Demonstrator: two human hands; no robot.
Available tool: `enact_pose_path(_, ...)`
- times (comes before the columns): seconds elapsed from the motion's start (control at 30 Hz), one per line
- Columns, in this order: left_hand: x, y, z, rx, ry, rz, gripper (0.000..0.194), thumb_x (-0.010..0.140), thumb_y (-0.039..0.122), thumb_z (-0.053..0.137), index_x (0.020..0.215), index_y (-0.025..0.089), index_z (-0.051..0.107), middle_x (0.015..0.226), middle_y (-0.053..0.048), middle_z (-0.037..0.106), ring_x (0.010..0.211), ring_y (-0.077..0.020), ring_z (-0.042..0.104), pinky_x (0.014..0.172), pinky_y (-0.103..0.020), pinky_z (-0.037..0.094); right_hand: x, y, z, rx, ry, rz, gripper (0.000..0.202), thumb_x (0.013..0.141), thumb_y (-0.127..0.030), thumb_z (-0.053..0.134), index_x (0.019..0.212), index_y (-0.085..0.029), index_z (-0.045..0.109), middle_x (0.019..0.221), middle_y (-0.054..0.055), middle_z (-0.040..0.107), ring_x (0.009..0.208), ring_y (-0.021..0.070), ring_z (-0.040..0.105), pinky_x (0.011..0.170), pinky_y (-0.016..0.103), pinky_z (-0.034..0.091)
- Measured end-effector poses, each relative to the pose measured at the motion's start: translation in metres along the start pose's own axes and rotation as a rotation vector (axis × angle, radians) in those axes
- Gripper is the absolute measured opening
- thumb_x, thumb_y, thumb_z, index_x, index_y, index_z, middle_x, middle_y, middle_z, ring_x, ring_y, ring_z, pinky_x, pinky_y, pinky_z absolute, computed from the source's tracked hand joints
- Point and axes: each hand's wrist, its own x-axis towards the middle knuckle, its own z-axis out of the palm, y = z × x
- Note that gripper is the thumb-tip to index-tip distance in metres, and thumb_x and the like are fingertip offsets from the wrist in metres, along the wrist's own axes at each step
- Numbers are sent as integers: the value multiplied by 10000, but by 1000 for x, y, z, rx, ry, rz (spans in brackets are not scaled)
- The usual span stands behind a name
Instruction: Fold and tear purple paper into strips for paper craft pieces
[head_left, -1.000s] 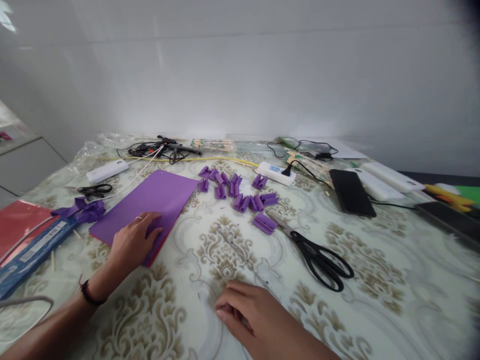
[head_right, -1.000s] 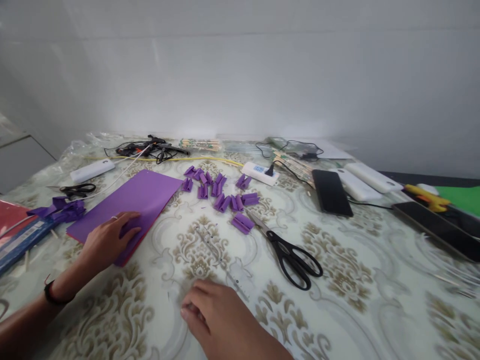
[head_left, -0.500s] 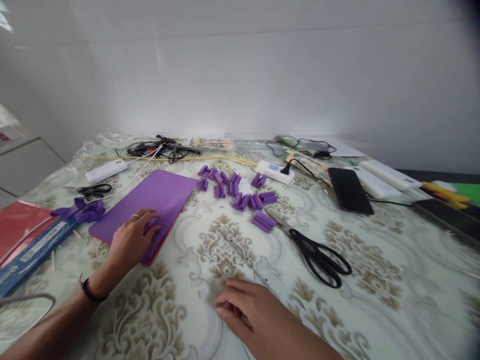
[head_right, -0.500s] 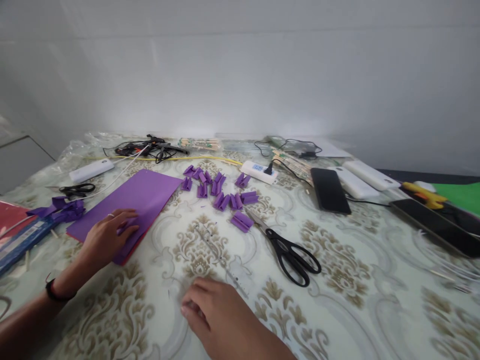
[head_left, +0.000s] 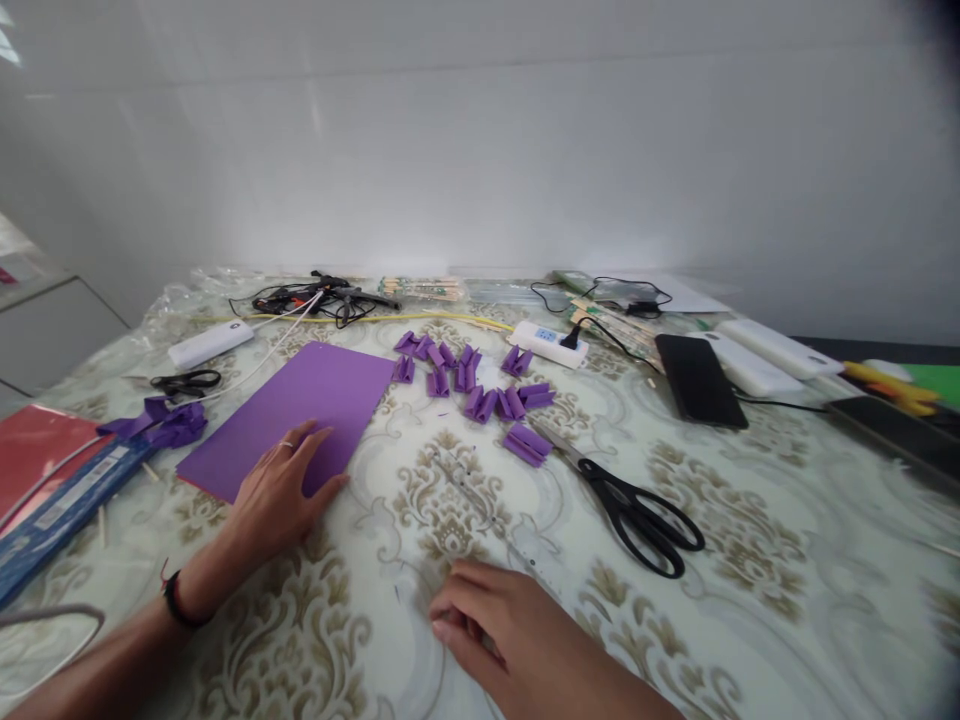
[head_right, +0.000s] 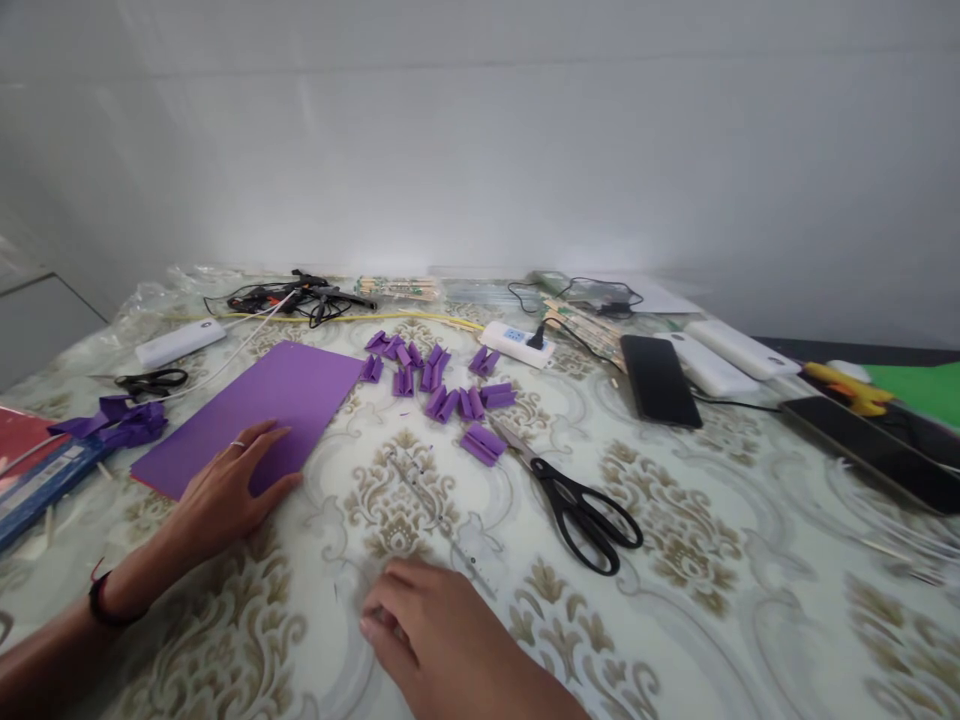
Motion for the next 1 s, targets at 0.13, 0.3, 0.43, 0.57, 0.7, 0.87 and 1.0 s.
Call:
enact_pose_path(0.13,-2,3,-4,7,-20,-26,502,1013,463,554,1460,236,587,1631,-119,495,1324,-366,647,1026,-508,584,1,1,1,-1,0,6,182,1021,-169,612,894,-191,740,903,14,703,825,166,689,751,263,510)
enact_pose_path(0.3,-2,7,-8,12,-35,-55,465,1010,450,577,1445,289,612,1623,-63,520,1315,-332,662,990,-442,601,1,3,3,26,4,6,186,1029,-182,596,924,-196,749,912,16,703,836,166,690,759,263,513)
enact_pose_path(0.43,-1,8,-10,11,-49,-71,418,997,441,610,1391,320,671,1586,-16,575,1248,-323,707,970,-418,605,0,4,4,39,11,-1,191,1033,-203,587,927,-200,746,904,16,698,823,164,685,742,258,509)
enact_pose_path(0.57,1,7,-12,-5,-52,-69,403,991,428,629,1375,321,691,1538,-9,628,1237,-313,719,986,-408,597,1,6,4,38,15,-9,193,1032,-200,582,923,-202,741,903,16,699,816,163,685,749,261,510)
enact_pose_path(0.7,1,6,-13,-19,-46,-65,407,983,417,651,1377,320,687,1466,-28,691,1259,-312,711,1015,-409,574,1,7,4,33,16,-15,194,1033,-205,579,931,-202,744,908,20,702,807,165,686,734,262,513)
enact_pose_path(0.87,2,3,-14,-24,-21,-63,396,990,426,642,1367,312,687,1396,-45,736,1171,-341,746,943,-432,586,2,5,5,17,25,-26,193,1038,-207,583,923,-202,739,904,20,701,807,167,691,732,266,523)
enact_pose_path(1.0,5,-2,-13,-56,-2,-53,389,974,435,664,1329,279,702,1361,-53,752,1105,-335,761,923,-434,587,1,5,3,-9,62,-90,205,1033,-189,585,890,-203,731,857,16,691,775,171,692,705,273,535)
